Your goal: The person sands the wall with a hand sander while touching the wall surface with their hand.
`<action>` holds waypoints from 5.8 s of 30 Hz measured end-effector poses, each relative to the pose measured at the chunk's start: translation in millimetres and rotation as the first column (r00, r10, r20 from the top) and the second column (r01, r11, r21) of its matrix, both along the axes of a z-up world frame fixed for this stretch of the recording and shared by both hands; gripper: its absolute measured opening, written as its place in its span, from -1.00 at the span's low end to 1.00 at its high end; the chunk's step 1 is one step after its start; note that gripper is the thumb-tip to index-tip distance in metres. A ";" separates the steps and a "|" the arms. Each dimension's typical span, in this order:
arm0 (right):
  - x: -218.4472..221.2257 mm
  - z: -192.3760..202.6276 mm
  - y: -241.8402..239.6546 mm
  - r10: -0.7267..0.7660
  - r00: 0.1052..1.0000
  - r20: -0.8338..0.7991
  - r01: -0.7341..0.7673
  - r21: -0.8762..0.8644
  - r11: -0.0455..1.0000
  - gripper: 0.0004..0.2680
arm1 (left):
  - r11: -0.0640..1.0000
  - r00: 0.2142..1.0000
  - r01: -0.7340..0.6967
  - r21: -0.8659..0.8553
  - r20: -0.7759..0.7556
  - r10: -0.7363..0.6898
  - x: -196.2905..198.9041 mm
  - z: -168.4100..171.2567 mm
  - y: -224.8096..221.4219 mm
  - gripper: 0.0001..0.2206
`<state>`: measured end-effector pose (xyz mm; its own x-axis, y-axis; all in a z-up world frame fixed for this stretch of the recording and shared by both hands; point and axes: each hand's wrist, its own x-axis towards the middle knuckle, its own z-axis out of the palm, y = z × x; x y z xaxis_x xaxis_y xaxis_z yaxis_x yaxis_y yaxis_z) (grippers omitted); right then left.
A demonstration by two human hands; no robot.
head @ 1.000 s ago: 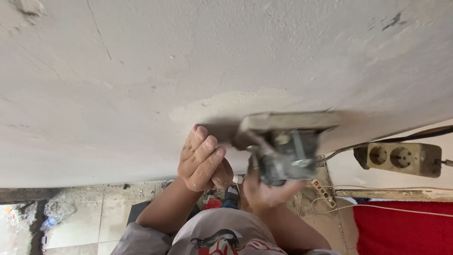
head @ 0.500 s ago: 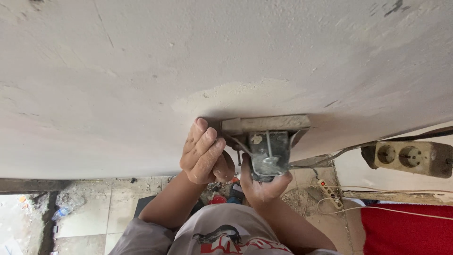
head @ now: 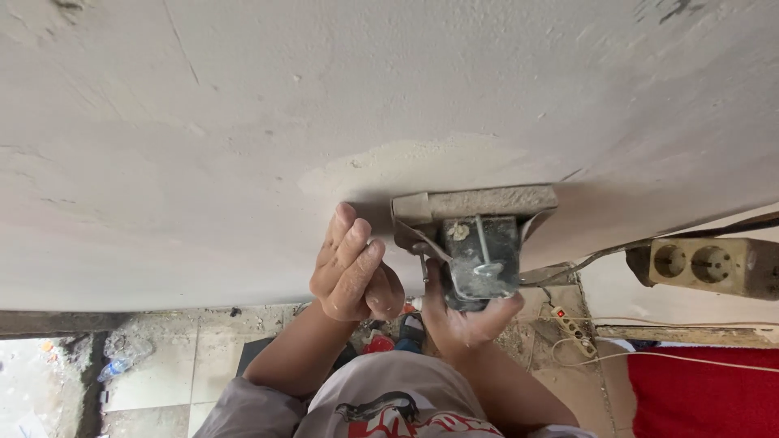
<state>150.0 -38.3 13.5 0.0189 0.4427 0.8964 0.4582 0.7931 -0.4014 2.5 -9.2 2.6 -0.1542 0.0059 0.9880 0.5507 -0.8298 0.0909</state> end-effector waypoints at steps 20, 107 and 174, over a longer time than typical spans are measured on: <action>-2.0 29.5 -0.4 -0.211 0.974 -0.085 0.215 0.040 0.976 -0.33 | 0.996 0.997 0.076 -0.036 -0.013 -0.077 2.2 0.9 -11.4 -0.45; 81.8 47.6 95.5 -0.316 0.923 0.220 0.205 0.412 0.888 -0.74 | 0.759 0.816 -0.576 -0.305 -0.159 0.556 64.8 59.0 -59.5 -0.54; 66.0 28.9 97.2 -0.258 0.945 0.201 0.150 0.436 0.888 -0.70 | 0.742 0.797 -0.603 -0.293 -0.184 0.575 45.6 42.7 -63.9 -0.54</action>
<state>215.9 59.0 42.4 -0.1760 0.0461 0.9833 0.6688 0.7386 0.0851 48.1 -73.0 45.3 -0.1578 0.2559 0.9537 0.9363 -0.2682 0.2268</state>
